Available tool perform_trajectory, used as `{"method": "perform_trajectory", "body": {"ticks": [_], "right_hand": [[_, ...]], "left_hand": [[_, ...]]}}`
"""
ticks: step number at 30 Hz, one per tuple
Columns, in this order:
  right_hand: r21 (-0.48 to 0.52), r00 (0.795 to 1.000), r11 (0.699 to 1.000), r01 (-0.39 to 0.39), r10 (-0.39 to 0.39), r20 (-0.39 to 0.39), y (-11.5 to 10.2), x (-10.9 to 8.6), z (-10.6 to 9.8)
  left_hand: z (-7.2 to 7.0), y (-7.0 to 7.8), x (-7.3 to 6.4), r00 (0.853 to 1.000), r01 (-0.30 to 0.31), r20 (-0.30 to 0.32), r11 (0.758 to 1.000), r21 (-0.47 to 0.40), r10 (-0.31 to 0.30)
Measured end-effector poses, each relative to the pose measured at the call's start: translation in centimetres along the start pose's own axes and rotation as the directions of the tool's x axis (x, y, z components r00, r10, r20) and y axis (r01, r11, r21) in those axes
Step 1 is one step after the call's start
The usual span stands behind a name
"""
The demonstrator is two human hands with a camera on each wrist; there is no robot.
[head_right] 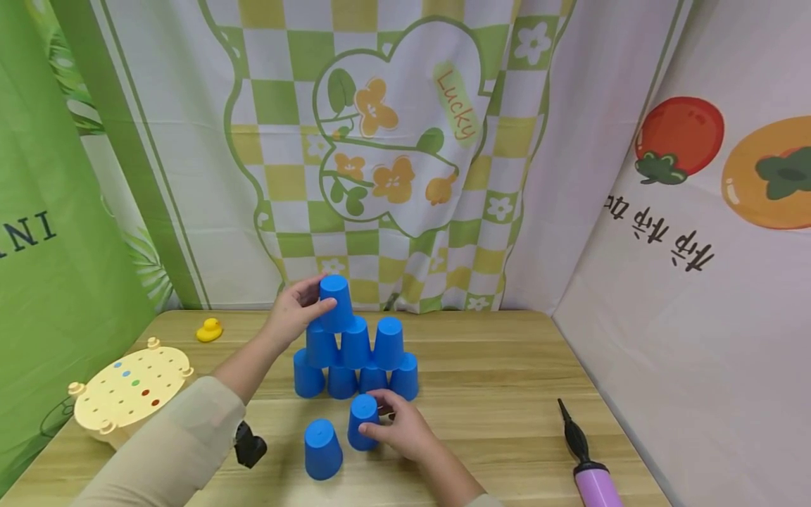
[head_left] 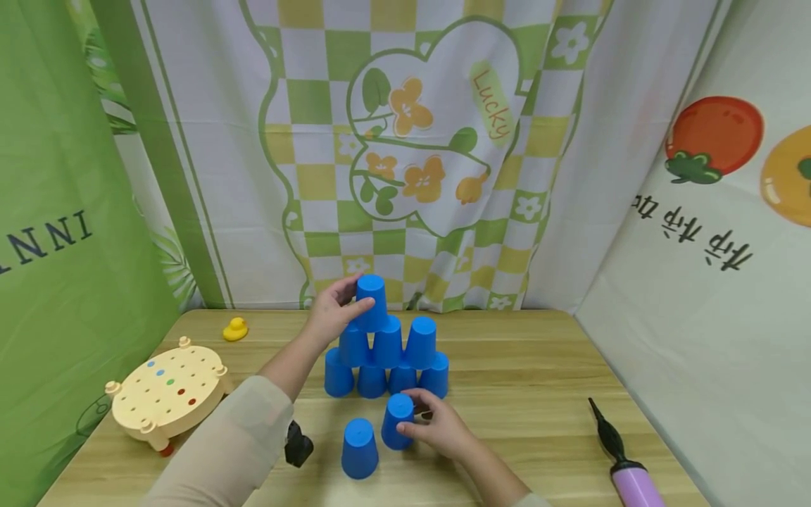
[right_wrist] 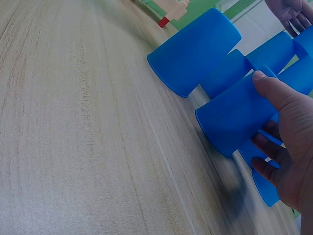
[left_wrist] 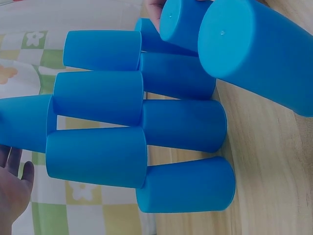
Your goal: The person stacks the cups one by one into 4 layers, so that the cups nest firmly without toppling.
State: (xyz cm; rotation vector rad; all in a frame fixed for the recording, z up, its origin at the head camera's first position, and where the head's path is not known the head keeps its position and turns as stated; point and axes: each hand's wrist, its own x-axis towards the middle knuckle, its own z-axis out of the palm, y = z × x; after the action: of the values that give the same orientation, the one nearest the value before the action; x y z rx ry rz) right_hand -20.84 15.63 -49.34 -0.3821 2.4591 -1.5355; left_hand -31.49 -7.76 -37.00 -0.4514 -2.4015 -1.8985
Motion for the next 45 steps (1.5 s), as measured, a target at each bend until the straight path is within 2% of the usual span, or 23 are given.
{"method": "perform_trajectory", "body": {"ticks": [5,10,18,22,26,32,35,41,45], "right_hand": [[-0.008,1.000,1.000,0.002,-0.002,-0.002,0.2,0.0,0.0],[-0.013,1.000,1.000,-0.010,0.010,-0.015,0.2,-0.2,-0.2],[-0.016,0.997,1.000,-0.020,0.019,-0.077,0.0,-0.6,-1.5],[0.015,0.994,1.000,0.004,-0.003,-0.111,-0.9,-1.0,-2.3],[0.049,0.990,0.998,0.038,-0.031,-0.138,-2.1,-1.4,-3.5],[-0.010,0.971,0.993,0.115,-0.115,-0.211,-4.4,-1.9,-5.4],[-0.057,0.959,0.989,0.133,-0.143,-0.246,-5.5,-2.0,-6.5],[-0.055,0.962,0.989,0.136,-0.145,-0.231,-7.4,-1.4,-8.5],[-0.060,0.957,0.984,0.168,-0.178,-0.230,-8.2,-0.8,-9.1]], "left_hand": [[-0.1,-0.2,-0.3,1.000,-0.002,-0.001,1.000,-0.008,0.002],[-0.8,-0.7,-1.3,1.000,0.013,-0.010,1.000,-0.014,-0.013],[-2.6,-2.4,-4.4,0.999,0.019,-0.026,1.000,-0.010,-0.019],[-3.3,-3.2,-6.2,0.997,0.047,-0.060,0.998,-0.035,-0.049],[-3.8,-4.0,-7.8,0.994,0.085,-0.067,0.995,-0.048,-0.088],[-3.9,-5.3,-10.2,0.994,0.108,-0.029,0.994,-0.033,-0.109],[-3.5,-5.9,-11.4,0.992,0.125,0.015,0.992,-0.015,-0.125],[-1.8,-7.2,-13.4,0.981,0.145,0.128,0.989,0.012,-0.146],[-0.8,-8.3,-14.3,0.970,0.172,0.182,0.985,-0.026,-0.164]]}}
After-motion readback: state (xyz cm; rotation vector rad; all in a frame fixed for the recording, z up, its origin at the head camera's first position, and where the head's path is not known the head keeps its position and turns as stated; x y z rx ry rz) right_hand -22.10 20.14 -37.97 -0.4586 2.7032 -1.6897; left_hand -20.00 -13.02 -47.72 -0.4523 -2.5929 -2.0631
